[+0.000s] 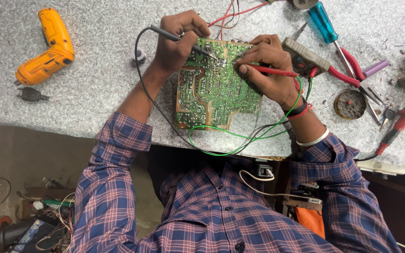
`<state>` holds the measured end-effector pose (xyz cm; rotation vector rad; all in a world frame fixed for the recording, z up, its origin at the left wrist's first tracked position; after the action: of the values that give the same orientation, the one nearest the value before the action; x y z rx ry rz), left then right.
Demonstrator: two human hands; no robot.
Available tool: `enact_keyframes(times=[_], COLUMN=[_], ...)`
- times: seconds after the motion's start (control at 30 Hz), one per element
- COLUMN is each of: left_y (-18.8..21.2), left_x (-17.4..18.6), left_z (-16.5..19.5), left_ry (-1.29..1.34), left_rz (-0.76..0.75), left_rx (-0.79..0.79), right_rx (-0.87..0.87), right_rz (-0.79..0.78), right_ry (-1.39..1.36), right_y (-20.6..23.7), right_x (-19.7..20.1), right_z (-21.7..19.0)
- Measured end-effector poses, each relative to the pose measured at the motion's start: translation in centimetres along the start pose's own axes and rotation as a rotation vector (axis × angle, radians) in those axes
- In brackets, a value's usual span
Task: The person solders wires to a small electrical plug at a workbench using a soldering iron and screwdriver, then places a large green circuit board on the bench and probes its components with multimeter test leads, moving the probes across different points on the board.
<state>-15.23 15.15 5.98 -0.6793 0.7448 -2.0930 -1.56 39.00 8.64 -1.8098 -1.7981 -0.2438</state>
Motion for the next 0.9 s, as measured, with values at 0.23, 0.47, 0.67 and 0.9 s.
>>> enact_keyframes(times=[0.23, 0.47, 0.67, 0.9], left_y=[0.1, 0.0, 0.0, 0.0], left_x=[-0.2, -0.3, -0.1, -0.2], left_z=[-0.1, -0.4, -0.4, -0.2], left_ry=[0.009, 0.017, -0.001, 0.006], left_rz=[0.004, 0.000, -0.004, 0.001], left_rx=[0.009, -0.001, 0.000, -0.029], right_rx=[-0.080, -0.082, -0.082, -0.160], right_rz=[0.056, 0.066, 0.054, 0.101], right_ry=[-0.026, -0.031, -0.034, -0.117], right_y=[0.4, 0.4, 0.3, 0.5], right_x=[-0.3, -0.4, -0.4, -0.3], right_z=[-0.1, 0.0, 0.1, 0.9])
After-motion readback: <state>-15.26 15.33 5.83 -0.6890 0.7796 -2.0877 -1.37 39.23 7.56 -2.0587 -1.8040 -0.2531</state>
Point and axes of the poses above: each hand's wrist, its own y-axis away from the middle knuckle, its own x-axis out of the back of the hand, z = x × y, the point moved 2 cm from there along -y, towards the middle knuckle, and after that the axes turned 15 degrees about -x, right-handed, at the moved point
